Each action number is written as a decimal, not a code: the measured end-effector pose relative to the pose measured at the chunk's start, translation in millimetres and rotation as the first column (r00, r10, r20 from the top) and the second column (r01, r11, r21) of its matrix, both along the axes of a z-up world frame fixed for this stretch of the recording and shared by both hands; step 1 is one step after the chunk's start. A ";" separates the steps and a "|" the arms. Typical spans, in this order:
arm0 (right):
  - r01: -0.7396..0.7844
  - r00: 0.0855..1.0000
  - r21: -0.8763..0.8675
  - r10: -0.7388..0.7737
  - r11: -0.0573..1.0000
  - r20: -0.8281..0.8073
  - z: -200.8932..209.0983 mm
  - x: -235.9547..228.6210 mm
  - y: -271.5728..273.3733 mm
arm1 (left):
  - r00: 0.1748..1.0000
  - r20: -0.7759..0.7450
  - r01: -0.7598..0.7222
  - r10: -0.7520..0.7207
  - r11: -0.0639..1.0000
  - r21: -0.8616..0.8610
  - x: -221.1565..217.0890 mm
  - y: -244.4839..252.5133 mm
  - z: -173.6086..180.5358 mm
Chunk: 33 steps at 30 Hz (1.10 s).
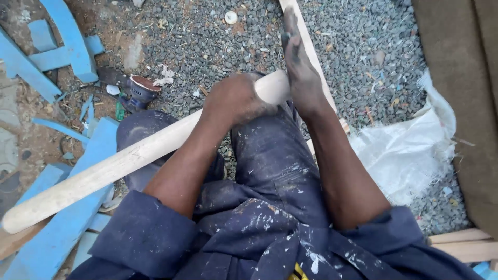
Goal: The person is sanding a cylindrical component and a flat wooden base using a piece of sandpaper to smooth the surfaces.
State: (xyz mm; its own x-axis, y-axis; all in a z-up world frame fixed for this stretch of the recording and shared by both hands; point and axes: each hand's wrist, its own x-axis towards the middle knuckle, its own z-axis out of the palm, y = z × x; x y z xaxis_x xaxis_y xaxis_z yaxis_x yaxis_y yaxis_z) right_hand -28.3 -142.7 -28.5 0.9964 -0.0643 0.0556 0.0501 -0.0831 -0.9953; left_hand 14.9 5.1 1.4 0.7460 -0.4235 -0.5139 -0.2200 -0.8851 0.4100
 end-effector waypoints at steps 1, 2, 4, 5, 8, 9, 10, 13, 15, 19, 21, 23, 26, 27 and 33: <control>0.008 1.000 0.011 -0.008 1.000 -0.004 -53.2 -0.5 -3.1 | 1.000 -0.004 0.008 -0.008 1.000 0.011 -1.1 2.3 -2.1; 0.077 0.982 -0.415 0.002 0.907 0.187 -101.0 5.1 -16.4 | 1.000 -0.006 -0.002 0.002 1.000 0.019 4.1 1.2 -2.7; 0.219 0.935 -0.738 0.079 0.638 0.346 -117.3 9.4 -20.9 | 1.000 -0.006 -0.003 0.003 1.000 0.030 14.6 7.4 -11.4; 0.065 0.997 -0.222 -0.075 0.973 -0.036 -90.5 5.9 -7.3 | 0.999 -0.052 -0.007 0.008 1.000 0.006 20.8 13.9 -20.2; 0.094 0.929 0.265 0.011 0.960 -0.369 -62.9 -12.1 1.7 | 0.990 -0.142 -0.011 0.007 1.000 -0.023 29.6 15.9 -29.0; 0.038 0.946 0.101 -0.003 0.994 -0.324 -63.6 -20.4 3.6 | 0.981 -0.191 -0.034 0.026 0.999 -0.038 27.9 18.8 -29.3; 0.049 0.940 0.115 -0.007 0.992 -0.341 -79.1 -22.4 -5.9 | 0.978 -0.209 -0.025 0.020 0.999 -0.022 22.8 18.4 -24.4; 0.118 0.983 0.523 -0.023 0.844 -0.184 -110.1 -22.3 -41.2 | 0.981 -0.194 -0.011 0.003 0.999 -0.042 19.1 10.1 -7.5; 0.264 0.940 0.490 -0.108 0.831 -0.323 -111.3 -31.5 -66.9 | 0.991 -0.136 0.016 -0.016 1.000 0.005 10.7 5.5 1.8; 0.385 0.906 0.680 -0.116 0.624 -0.407 -97.7 -58.2 -90.8 | 0.995 -0.011 0.100 -0.100 0.991 0.088 -16.8 1.6 -1.0; 0.090 0.973 0.628 0.065 0.773 -0.219 -36.2 -71.4 -71.0 | 0.896 0.413 0.138 -0.163 0.986 0.090 -35.8 9.2 -34.8; -0.049 0.975 0.553 0.160 0.832 -0.154 -29.8 -76.8 -63.2 | 0.829 0.537 0.112 -0.157 0.987 0.116 -48.8 5.0 -45.9; -0.200 0.960 0.367 0.258 0.908 -0.114 -20.1 -82.3 -56.6 | 0.719 0.676 0.084 -0.162 0.986 0.147 -57.0 5.2 -55.8; -0.213 0.959 0.273 0.254 0.938 -0.128 -17.0 -84.4 -55.4 | 0.692 0.701 0.086 -0.174 0.984 0.159 -58.9 6.3 -58.0; -0.111 0.975 0.299 0.162 0.948 -0.153 -25.2 -74.0 -37.6 | 0.686 0.704 0.089 -0.183 0.982 0.168 -51.4 8.5 -84.3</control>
